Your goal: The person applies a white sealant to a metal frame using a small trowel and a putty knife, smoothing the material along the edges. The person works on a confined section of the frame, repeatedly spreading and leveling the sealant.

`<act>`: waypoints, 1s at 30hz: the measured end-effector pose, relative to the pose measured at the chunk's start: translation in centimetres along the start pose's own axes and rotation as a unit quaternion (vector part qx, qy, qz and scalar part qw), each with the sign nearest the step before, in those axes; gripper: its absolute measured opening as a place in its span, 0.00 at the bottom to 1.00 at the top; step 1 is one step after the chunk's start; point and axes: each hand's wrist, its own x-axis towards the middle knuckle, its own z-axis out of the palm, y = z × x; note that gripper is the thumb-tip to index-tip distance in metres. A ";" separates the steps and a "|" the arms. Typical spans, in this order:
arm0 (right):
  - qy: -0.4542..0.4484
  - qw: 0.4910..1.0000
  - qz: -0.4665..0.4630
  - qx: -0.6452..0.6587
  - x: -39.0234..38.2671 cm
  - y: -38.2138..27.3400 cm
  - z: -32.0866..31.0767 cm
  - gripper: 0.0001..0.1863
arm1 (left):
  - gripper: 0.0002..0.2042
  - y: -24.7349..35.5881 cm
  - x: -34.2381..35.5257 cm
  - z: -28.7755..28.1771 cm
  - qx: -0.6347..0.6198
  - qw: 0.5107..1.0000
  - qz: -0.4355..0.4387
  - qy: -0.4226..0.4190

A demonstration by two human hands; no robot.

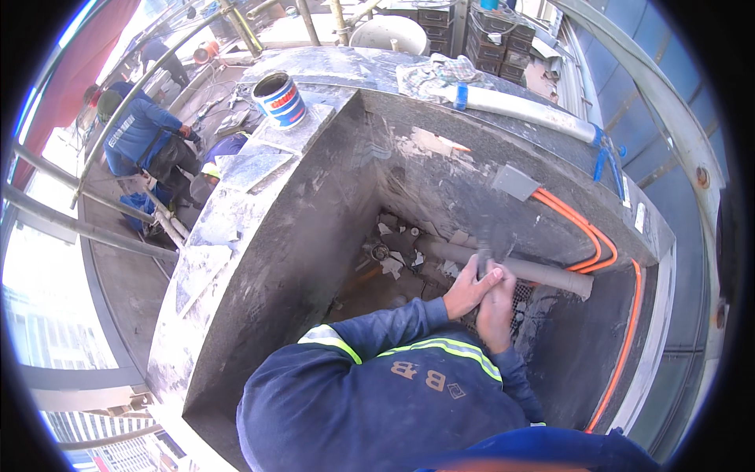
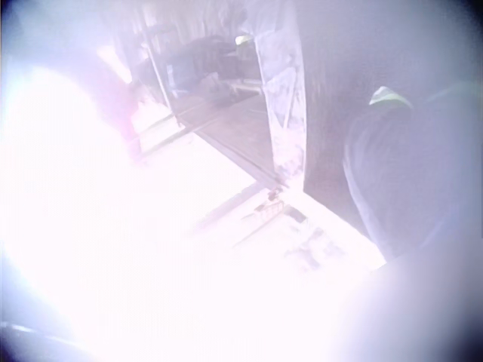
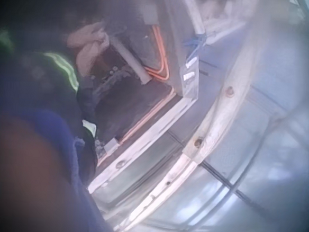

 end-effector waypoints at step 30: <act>-0.044 0.996 0.073 0.008 -2.3 1.8 3.4 0.21 | 0.25 20.2 2.0 -34.4 0.749 0.528 0.178 0.360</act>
